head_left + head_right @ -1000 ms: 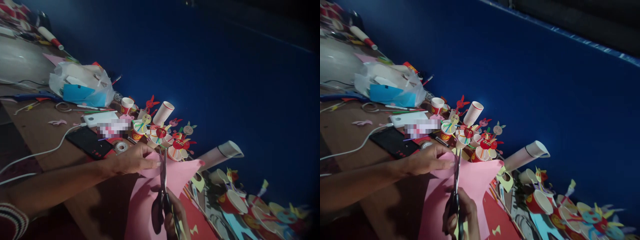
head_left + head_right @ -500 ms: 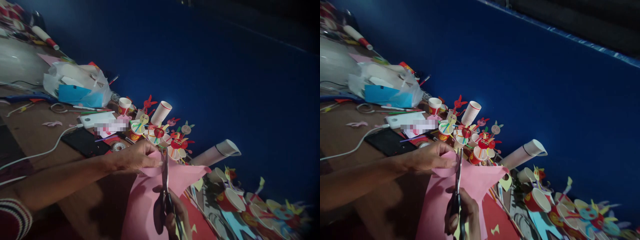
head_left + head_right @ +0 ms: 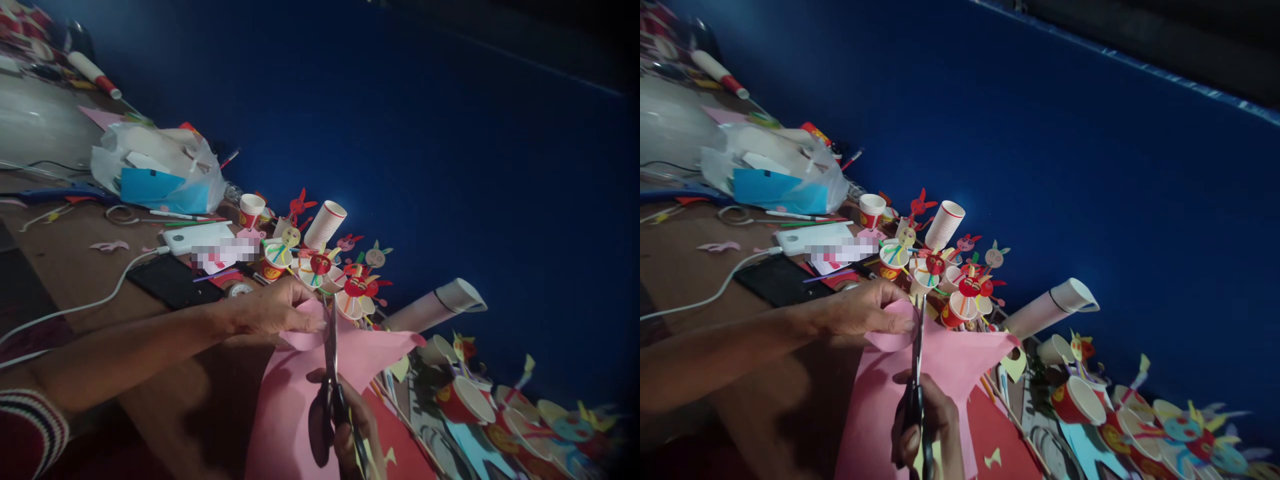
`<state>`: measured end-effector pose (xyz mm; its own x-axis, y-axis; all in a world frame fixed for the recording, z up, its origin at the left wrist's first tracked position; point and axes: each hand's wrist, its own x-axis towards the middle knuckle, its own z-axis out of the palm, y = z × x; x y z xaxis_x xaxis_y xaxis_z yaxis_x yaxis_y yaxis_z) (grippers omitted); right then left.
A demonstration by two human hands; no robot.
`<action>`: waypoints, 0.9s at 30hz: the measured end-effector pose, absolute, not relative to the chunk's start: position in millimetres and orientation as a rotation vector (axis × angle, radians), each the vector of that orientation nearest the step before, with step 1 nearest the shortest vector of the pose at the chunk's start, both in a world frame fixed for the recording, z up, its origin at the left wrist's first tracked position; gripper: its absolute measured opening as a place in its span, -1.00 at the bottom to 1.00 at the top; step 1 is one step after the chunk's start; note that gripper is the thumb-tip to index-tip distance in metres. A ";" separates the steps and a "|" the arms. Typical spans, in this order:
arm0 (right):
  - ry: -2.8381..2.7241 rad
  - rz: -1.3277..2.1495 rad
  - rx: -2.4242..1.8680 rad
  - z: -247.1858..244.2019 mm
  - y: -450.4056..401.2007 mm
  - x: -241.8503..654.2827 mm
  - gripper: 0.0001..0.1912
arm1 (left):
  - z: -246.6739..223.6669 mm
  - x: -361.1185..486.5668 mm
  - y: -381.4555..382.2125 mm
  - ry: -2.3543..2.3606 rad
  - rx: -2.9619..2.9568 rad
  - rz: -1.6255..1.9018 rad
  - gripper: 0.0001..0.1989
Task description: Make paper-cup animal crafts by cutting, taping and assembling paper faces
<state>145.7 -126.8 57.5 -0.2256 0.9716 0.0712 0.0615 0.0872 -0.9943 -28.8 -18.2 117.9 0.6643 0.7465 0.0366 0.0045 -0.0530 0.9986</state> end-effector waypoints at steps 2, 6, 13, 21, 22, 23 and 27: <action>-1.500 1.259 -1.117 58.6 -126.0 145.3 -0.32 | 118.8 -29.4 -17.9 0.651 1.515 0.664 -0.74; -1.508 1.252 -1.142 59.7 -125.3 144.3 -0.33 | 118.3 -29.1 -15.8 0.630 1.506 0.639 -0.74; -1.509 1.233 -1.177 64.8 -126.9 146.1 -0.32 | 119.8 -28.2 -14.3 0.642 1.527 0.614 -0.73; -1.488 1.226 -1.201 67.1 -127.6 147.7 -0.38 | 120.0 -30.2 -11.3 0.639 1.501 0.583 -0.74; -1.485 1.226 -1.202 67.0 -127.6 147.7 -0.38 | 120.2 -30.4 -10.8 0.633 1.503 0.584 -0.75; -1.483 1.227 -1.203 66.8 -127.6 147.7 -0.38 | 120.4 -30.6 -10.3 0.625 1.509 0.578 -0.76; -1.483 1.240 -1.199 66.5 -127.6 147.0 -0.36 | 121.6 -31.8 -9.2 0.612 1.528 0.573 -0.78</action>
<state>147.0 -127.6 66.5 -0.1893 0.9816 0.0238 0.1504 0.0529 -0.9872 -31.8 -9.2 121.6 0.7287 0.6848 -0.0083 0.0369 -0.0272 0.9989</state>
